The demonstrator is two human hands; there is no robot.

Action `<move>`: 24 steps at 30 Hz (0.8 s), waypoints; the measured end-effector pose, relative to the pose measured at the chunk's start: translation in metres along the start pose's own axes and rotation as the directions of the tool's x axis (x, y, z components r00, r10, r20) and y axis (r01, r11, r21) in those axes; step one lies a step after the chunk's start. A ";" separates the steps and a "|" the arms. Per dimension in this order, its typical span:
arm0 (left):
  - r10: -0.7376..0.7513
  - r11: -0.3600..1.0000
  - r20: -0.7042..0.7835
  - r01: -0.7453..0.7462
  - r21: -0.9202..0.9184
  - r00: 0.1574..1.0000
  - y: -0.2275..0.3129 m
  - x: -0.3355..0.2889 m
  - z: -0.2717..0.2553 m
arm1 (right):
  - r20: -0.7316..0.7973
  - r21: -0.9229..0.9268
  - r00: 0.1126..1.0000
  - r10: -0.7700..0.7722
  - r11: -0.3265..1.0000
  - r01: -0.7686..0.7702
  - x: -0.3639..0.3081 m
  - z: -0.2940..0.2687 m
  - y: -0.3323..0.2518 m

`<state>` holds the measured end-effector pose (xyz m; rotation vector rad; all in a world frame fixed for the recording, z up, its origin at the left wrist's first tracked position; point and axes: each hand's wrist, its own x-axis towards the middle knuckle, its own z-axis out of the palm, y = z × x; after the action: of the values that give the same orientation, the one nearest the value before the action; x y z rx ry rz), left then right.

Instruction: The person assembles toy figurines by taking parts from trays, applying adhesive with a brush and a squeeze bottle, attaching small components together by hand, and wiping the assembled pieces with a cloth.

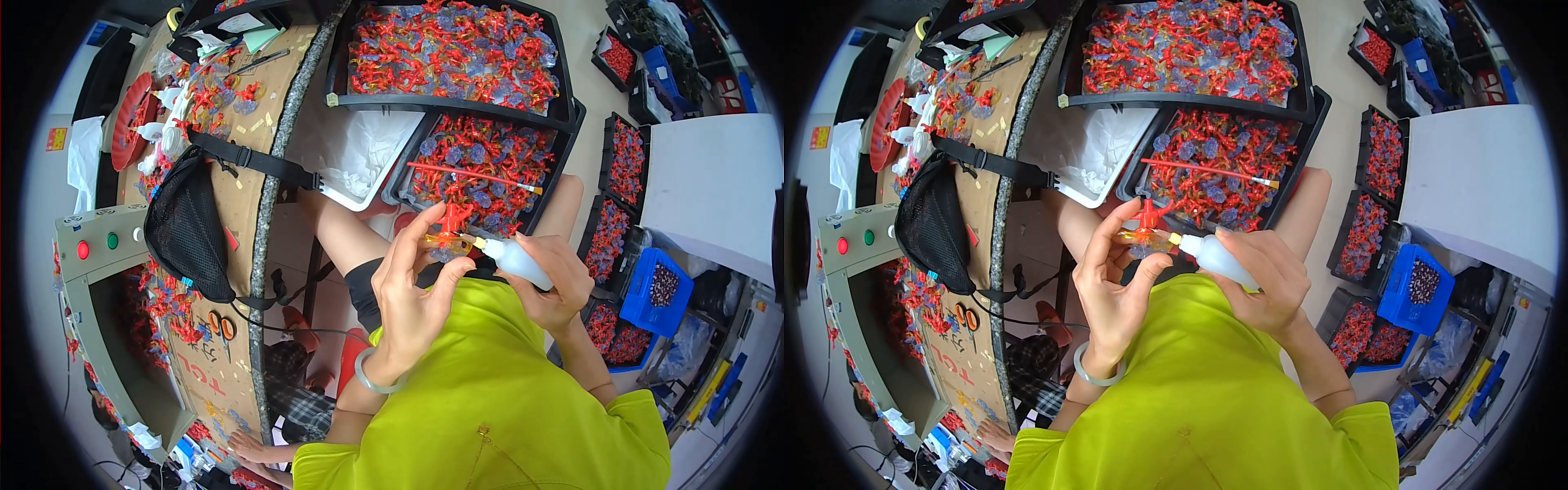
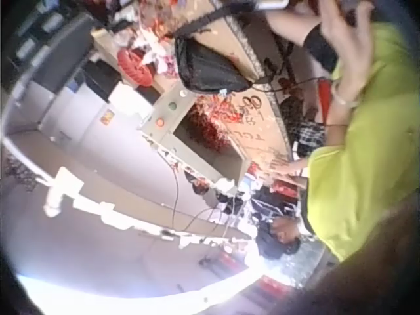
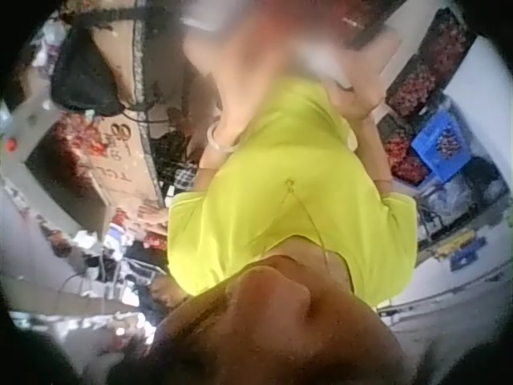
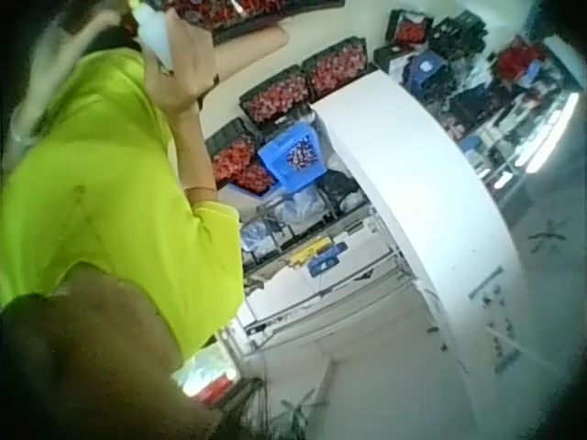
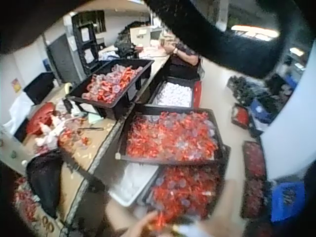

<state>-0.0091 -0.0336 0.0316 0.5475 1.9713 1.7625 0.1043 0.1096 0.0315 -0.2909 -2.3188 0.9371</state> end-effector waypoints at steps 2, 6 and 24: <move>-0.001 1.000 0.001 0.001 0.001 1.000 0.000 0.000 0.000 | -0.002 0.001 1.000 -0.004 1.000 0.004 0.001 0.000 0.000; 0.002 1.000 0.000 -0.002 -0.010 1.000 -0.001 0.000 0.000 | -0.005 0.008 1.000 -0.004 1.000 0.004 0.000 0.001 0.000; -0.076 0.933 0.045 0.087 -0.349 0.996 0.001 0.003 -0.002 | -0.023 0.003 1.000 0.021 1.000 -0.021 0.001 -0.002 -0.003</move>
<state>-0.0124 -0.0332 0.0327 0.3628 1.5803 1.9787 0.1049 0.1088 0.0345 -0.3232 -2.2977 0.9423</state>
